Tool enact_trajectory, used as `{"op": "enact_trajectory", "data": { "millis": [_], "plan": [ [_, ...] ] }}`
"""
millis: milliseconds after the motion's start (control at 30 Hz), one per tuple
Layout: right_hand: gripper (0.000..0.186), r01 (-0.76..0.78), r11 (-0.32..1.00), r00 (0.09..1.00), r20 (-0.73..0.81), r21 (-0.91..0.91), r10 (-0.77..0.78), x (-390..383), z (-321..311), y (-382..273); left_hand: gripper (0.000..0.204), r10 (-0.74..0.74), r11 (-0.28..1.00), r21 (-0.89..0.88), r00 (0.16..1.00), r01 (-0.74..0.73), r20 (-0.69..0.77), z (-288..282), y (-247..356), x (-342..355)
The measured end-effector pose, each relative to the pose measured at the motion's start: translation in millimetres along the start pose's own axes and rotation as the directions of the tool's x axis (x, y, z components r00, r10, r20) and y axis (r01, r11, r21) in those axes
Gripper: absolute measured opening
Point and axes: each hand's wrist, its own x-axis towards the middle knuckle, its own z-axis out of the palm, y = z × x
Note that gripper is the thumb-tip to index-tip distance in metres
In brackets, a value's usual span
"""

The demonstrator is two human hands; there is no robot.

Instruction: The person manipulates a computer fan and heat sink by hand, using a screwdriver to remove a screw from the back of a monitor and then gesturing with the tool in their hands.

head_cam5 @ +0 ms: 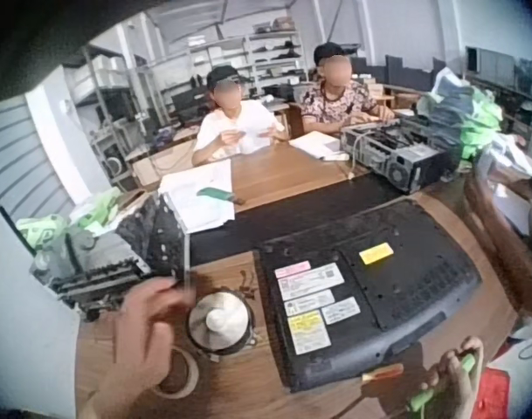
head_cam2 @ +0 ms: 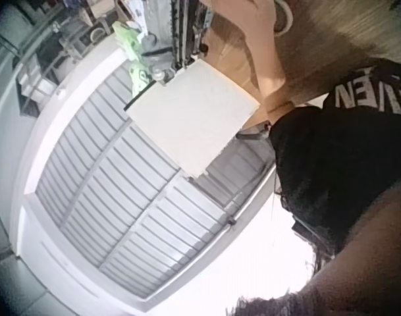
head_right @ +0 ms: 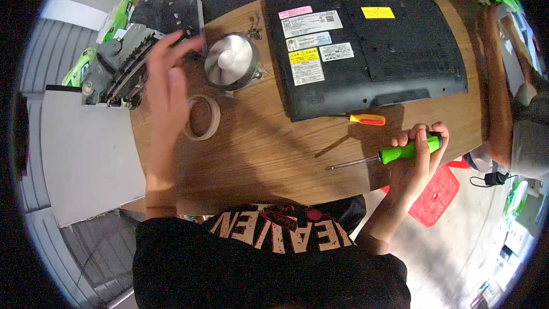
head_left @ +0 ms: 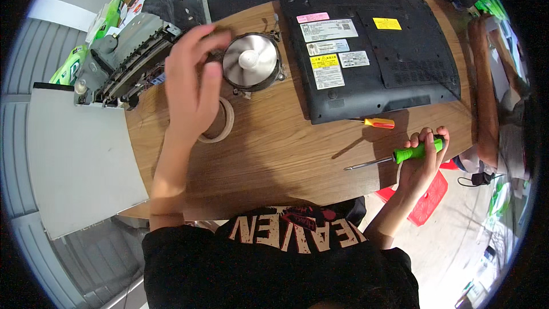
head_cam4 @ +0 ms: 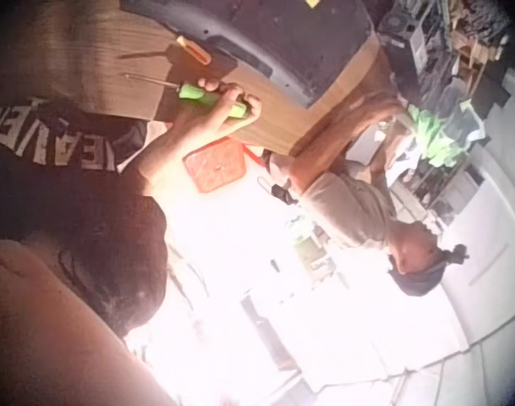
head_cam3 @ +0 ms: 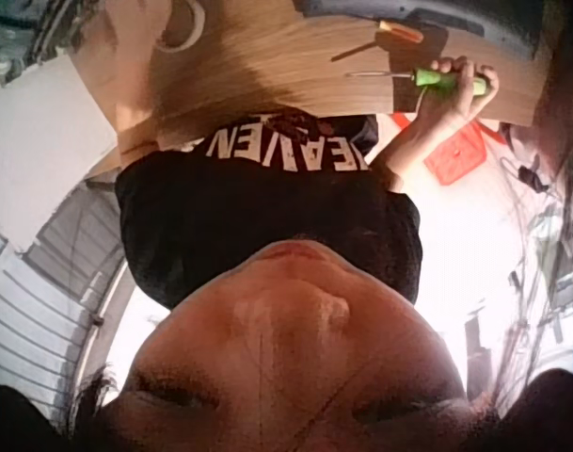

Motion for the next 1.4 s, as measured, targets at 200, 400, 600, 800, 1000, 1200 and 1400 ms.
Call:
{"op": "enact_trajectory", "data": {
  "millis": [200, 400, 600, 800, 1000, 1200, 1400],
  "plan": [
    [0.029, 0.011, 1.0, 1.0, 0.001, -0.013, -0.011, -1.8, 3.5, -3.2, 0.031, -0.163, 0.977, 0.161, 0.979, 0.142, 0.121, -16.4, -3.5, -18.4],
    [0.028, -0.013, 1.0, 1.0, -0.005, 0.017, 0.013, -0.9, 4.2, -2.0, 0.021, 0.185, 0.901, 0.368, 0.97, -0.232, 0.16, -0.2, -1.4, 5.1],
    [0.028, -0.004, 1.0, 1.0, 0.01, -0.004, 0.004, 0.0, 3.2, -1.2, 0.028, -0.152, 0.972, -0.179, 0.988, 0.152, 0.01, -8.2, 5.2, -6.6],
    [0.029, -0.006, 1.0, 1.0, 0.029, 0.015, 0.006, -1.1, 3.3, -1.1, 0.03, -0.027, 0.933, 0.354, 0.974, -0.057, 0.226, -13.3, -7.0, -18.9],
    [0.028, 0.003, 1.0, 1.0, 0.011, 0.021, -0.003, -1.9, 2.1, -2.3, 0.025, 0.07, 0.929, 0.338, 0.97, -0.148, 0.232, -0.5, 1.2, -0.6],
    [0.027, 0.01, 1.0, 1.0, 0.008, 0.005, -0.01, -3.8, 2.9, -3.0, 0.023, -0.423, 0.891, -0.238, 0.898, 0.388, -0.12, -16.9, 4.5, -17.3],
    [0.027, 0.012, 1.0, 1.0, 0.016, 0.02, -0.012, -2.2, 2.1, -4.2, 0.023, -0.475, 0.878, 0.071, 0.843, 0.473, 0.253, -11.2, 21.5, -21.3]
  ]
}}
